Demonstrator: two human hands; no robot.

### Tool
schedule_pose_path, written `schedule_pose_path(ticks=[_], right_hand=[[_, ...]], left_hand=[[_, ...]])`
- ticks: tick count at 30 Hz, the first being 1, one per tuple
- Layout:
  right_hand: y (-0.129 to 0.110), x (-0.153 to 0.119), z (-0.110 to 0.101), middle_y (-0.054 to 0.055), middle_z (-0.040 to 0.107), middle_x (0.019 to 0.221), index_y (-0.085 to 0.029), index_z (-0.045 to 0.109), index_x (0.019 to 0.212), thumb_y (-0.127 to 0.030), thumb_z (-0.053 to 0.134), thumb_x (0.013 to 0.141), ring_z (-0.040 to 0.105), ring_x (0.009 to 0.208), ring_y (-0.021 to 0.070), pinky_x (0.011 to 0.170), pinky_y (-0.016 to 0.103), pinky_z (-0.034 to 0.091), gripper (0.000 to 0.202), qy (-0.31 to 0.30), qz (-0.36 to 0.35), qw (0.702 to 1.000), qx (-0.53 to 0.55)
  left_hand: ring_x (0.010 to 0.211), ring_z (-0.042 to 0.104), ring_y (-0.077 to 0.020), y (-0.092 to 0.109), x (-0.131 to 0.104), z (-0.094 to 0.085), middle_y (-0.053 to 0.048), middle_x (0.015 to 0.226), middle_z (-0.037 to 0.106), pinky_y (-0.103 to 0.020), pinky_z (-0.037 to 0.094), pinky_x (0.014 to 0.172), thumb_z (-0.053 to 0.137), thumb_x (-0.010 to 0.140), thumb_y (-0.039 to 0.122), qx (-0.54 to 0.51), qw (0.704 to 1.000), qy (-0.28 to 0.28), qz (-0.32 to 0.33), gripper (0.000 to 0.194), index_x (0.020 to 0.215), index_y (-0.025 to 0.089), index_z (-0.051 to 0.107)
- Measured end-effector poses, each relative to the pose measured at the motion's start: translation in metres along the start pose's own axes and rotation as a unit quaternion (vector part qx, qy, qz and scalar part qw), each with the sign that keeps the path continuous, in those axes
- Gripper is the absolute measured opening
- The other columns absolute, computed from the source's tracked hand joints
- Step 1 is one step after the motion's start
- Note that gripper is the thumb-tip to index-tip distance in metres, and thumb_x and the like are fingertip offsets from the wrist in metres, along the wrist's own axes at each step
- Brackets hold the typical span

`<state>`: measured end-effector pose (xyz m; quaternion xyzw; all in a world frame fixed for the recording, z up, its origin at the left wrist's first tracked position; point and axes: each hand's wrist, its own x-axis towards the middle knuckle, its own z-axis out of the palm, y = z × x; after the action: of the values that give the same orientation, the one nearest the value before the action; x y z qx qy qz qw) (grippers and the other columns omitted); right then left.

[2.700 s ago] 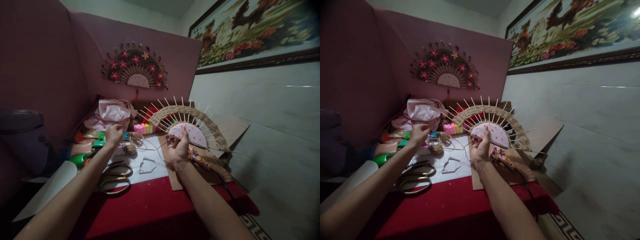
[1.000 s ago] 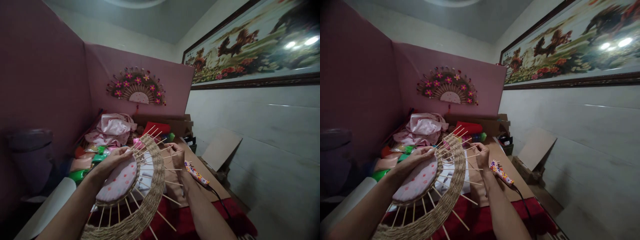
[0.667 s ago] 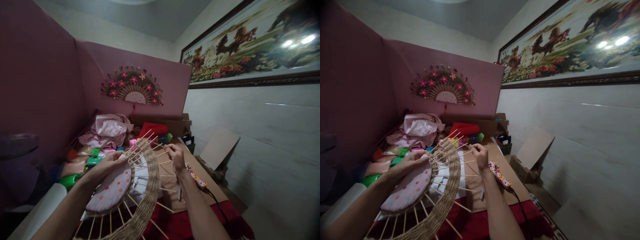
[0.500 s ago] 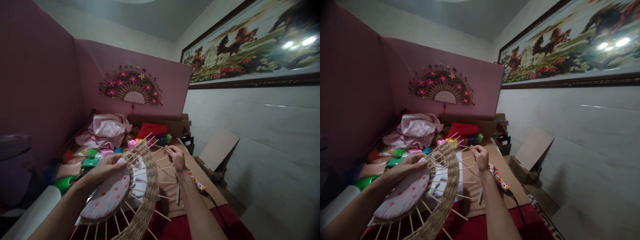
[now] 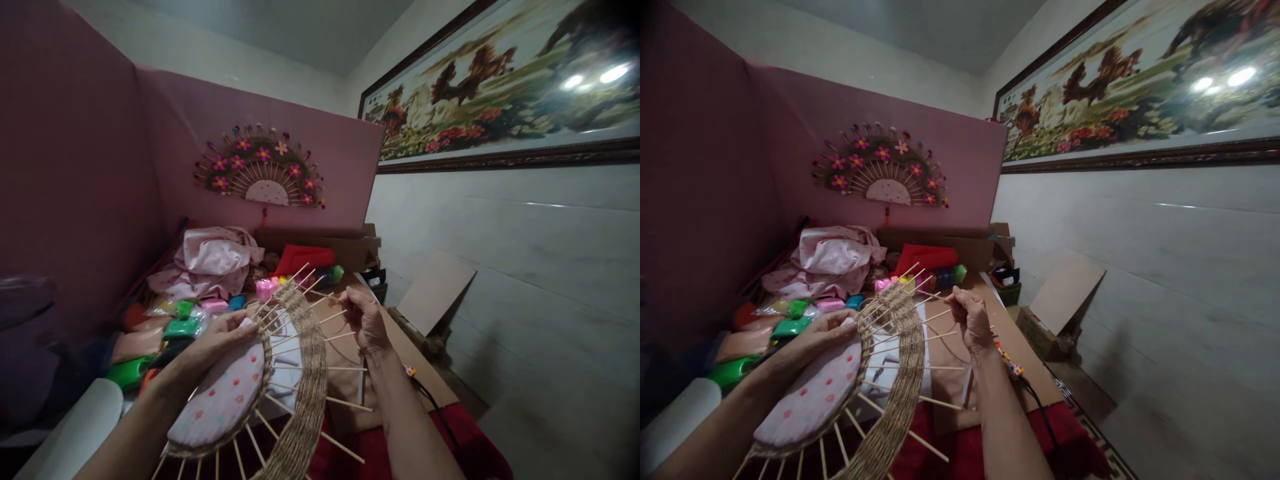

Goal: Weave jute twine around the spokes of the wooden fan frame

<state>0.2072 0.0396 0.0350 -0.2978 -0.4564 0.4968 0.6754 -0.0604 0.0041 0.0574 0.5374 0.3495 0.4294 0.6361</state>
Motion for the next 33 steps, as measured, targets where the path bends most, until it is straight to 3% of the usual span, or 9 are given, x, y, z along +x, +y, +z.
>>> schedule_pose_path(ticks=[3, 9, 28, 33], right_hand=[[0.005, 0.0, 0.002, -0.006, 0.034, 0.047, -0.015, 0.063, 0.061, -0.031, 0.067, 0.067, 0.019, 0.043, 0.0042, 0.041, 0.02, 0.012, 0.017, -0.043, 0.033, 0.997, 0.046], [0.015, -0.011, 0.022, -0.009, 0.028, 0.045, -0.013, 0.063, 0.062, -0.026, 0.069, 0.065, 0.015, 0.041, 0.0027, 0.041, 0.021, 0.01, 0.015, -0.123, 0.087, 0.989, 0.001], [0.005, -0.022, 0.036, -0.007, 0.033, 0.044, -0.015, 0.057, 0.052, -0.021, 0.066, 0.06, 0.019, 0.044, 0.0049, 0.043, 0.022, 0.012, 0.014, -0.127, 0.068, 0.989, -0.021], [0.008, -0.021, 0.034, -0.002, 0.053, 0.053, -0.018, 0.067, 0.063, -0.022, 0.067, 0.057, 0.038, 0.049, 0.0081, 0.046, 0.021, 0.027, 0.008, -0.11, 0.055, 0.992, -0.012]], left_hand=[[0.058, 0.055, -0.0115, 0.001, 0.001, 0.0, -0.002, 0.066, 0.059, -0.019, 0.042, 0.053, 0.071, 0.064, 0.031, -0.016, 1.0, 0.013, 0.017, 0.022, 0.073, 0.014, 0.058], [0.049, 0.049, -0.0074, -0.009, 0.011, -0.018, 0.001, 0.058, 0.054, -0.016, 0.036, 0.046, 0.071, 0.064, 0.035, -0.008, 0.998, 0.039, 0.051, 0.027, 0.069, 0.013, 0.056], [0.044, 0.042, -0.0055, -0.006, 0.005, -0.012, 0.004, 0.054, 0.047, -0.016, 0.029, 0.041, 0.068, 0.067, 0.039, -0.004, 0.998, 0.056, 0.024, 0.031, 0.069, 0.016, 0.047], [0.042, 0.039, -0.0047, -0.001, 0.002, -0.008, 0.006, 0.052, 0.043, -0.015, 0.029, 0.04, 0.071, 0.062, 0.037, -0.01, 0.995, 0.094, 0.024, 0.036, 0.064, 0.017, 0.042]])
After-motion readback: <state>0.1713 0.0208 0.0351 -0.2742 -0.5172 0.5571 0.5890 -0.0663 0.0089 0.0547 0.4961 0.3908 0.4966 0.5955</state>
